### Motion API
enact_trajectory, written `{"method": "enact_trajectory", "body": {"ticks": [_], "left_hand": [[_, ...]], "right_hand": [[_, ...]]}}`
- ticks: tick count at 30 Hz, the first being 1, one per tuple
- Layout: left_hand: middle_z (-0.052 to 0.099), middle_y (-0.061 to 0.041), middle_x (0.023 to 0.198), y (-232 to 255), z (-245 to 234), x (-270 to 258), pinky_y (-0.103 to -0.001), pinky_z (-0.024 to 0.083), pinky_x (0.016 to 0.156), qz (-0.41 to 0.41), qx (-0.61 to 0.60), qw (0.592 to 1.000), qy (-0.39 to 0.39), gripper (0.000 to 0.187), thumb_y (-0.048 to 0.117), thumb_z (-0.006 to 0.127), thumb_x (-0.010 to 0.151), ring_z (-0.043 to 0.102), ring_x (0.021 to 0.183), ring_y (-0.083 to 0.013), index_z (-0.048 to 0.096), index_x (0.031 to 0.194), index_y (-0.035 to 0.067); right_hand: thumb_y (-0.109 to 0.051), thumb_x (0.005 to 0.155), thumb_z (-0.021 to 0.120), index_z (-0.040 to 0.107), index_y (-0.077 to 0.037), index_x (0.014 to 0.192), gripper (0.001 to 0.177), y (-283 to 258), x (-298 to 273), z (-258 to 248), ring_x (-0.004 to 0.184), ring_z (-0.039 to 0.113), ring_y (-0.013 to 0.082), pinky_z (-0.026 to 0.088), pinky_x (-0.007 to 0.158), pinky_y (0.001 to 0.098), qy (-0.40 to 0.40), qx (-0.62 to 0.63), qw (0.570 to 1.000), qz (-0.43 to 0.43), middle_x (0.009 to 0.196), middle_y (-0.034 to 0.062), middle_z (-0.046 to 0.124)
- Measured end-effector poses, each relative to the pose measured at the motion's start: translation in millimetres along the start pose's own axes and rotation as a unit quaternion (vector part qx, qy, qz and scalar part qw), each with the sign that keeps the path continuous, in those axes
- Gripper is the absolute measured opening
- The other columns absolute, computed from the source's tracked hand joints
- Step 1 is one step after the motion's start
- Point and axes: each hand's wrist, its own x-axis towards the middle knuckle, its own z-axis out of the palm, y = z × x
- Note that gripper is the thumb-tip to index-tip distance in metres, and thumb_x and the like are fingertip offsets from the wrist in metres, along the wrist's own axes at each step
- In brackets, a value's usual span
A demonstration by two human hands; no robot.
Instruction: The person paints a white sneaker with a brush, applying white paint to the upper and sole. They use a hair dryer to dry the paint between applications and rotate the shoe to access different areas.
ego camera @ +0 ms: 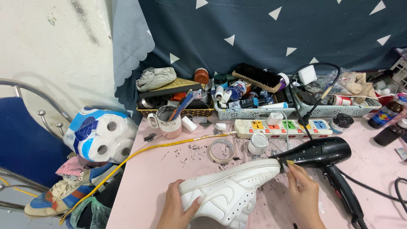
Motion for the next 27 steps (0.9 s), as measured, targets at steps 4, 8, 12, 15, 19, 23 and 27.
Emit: {"method": "enact_trajectory", "body": {"ticks": [4, 8, 12, 15, 19, 23, 27], "left_hand": [[0.045, -0.025, 0.134, 12.4, -5.2, -5.0, -0.048, 0.037, 0.107, 0.035, -0.002, 0.997, 0.073, 0.084, 0.043, 0.076, 0.082, 0.046, 0.128, -0.0378, 0.036, 0.138, -0.005], [0.06, -0.021, 0.114, 0.4, -1.1, -16.7, -0.047, 0.039, 0.097, 0.159, 0.1, 0.941, 0.28, 0.069, 0.037, 0.079, 0.075, 0.053, 0.11, -0.0358, 0.051, 0.121, -0.005], [0.075, -0.007, 0.076, -42.8, 31.2, -50.9, -0.033, 0.063, 0.065, -0.009, -0.058, 0.978, 0.201, 0.031, 0.034, 0.077, 0.081, 0.073, 0.068, -0.0195, 0.077, 0.09, 0.005], [0.081, -0.008, 0.072, -85.1, 52.6, -55.1, -0.034, 0.064, 0.07, -0.114, -0.279, 0.949, -0.095, 0.04, 0.033, 0.063, 0.098, 0.08, 0.069, -0.0175, 0.082, 0.101, -0.002], [0.064, -0.015, 0.126, -69.4, 108.8, -25.9, -0.042, 0.058, 0.098, -0.099, -0.54, 0.827, -0.12, 0.049, 0.036, 0.049, 0.099, 0.07, 0.112, -0.0275, 0.049, 0.137, 0.006], [0.055, -0.022, 0.146, 0.3, 98.8, -7.6, -0.052, 0.046, 0.107, -0.203, -0.776, 0.597, -0.032, 0.064, 0.041, 0.044, 0.097, 0.06, 0.131, -0.0351, 0.04, 0.147, 0.001], [0.062, -0.026, 0.137, 74.7, 57.6, -0.7, -0.053, 0.05, 0.102, -0.216, -0.816, 0.535, 0.017, 0.077, 0.056, 0.041, 0.092, 0.063, 0.122, -0.0402, 0.046, 0.141, -0.003]], "right_hand": [[-0.001, 0.099, 0.067, 0.072, 0.005, 0.123, 0.025, 18.3, -3.0, -0.7, 0.082, 0.061, 0.0111, 0.05, 0.072, 0.0284, 0.005, 0.009, 0.999, 0.038, 0.099, 0.0145, 0.078], [-0.002, 0.101, 0.066, 0.069, 0.005, 0.128, 0.028, 5.9, -0.5, -1.8, 0.089, 0.061, 0.0092, 0.049, 0.077, 0.0261, 0.046, 0.075, 0.996, 0.002, 0.109, 0.015, 0.073], [0.0, 0.096, 0.064, 0.069, 0.004, 0.12, 0.025, -33.1, 6.1, -0.5, 0.097, 0.07, 0.0131, 0.054, 0.079, 0.0258, 0.026, 0.041, 0.995, -0.087, 0.12, 0.014, 0.074], [0.002, 0.092, 0.065, 0.07, 0.002, 0.118, 0.027, -61.1, 15.8, 8.0, 0.101, 0.072, 0.0185, 0.055, 0.08, 0.0277, -0.026, 0.031, 0.991, -0.131, 0.117, 0.0151, 0.075], [0.003, 0.088, 0.065, 0.071, 0.001, 0.118, 0.031, -79.7, 26.9, 24.2, 0.106, 0.073, 0.0244, 0.055, 0.087, 0.0313, -0.098, 0.043, 0.975, -0.194, 0.113, 0.0162, 0.076], [0.0, 0.086, 0.067, 0.072, 0.0, 0.116, 0.03, -78.0, 27.7, 34.0, 0.099, 0.073, 0.028, 0.055, 0.084, 0.0333, -0.122, 0.017, 0.974, -0.19, 0.108, 0.0165, 0.076], [-0.003, 0.086, 0.068, 0.073, -0.001, 0.114, 0.028, -71.5, 20.5, 21.2, 0.09, 0.075, 0.0233, 0.057, 0.078, 0.031, -0.167, 0.014, 0.979, -0.117, 0.106, 0.0147, 0.077]]}}
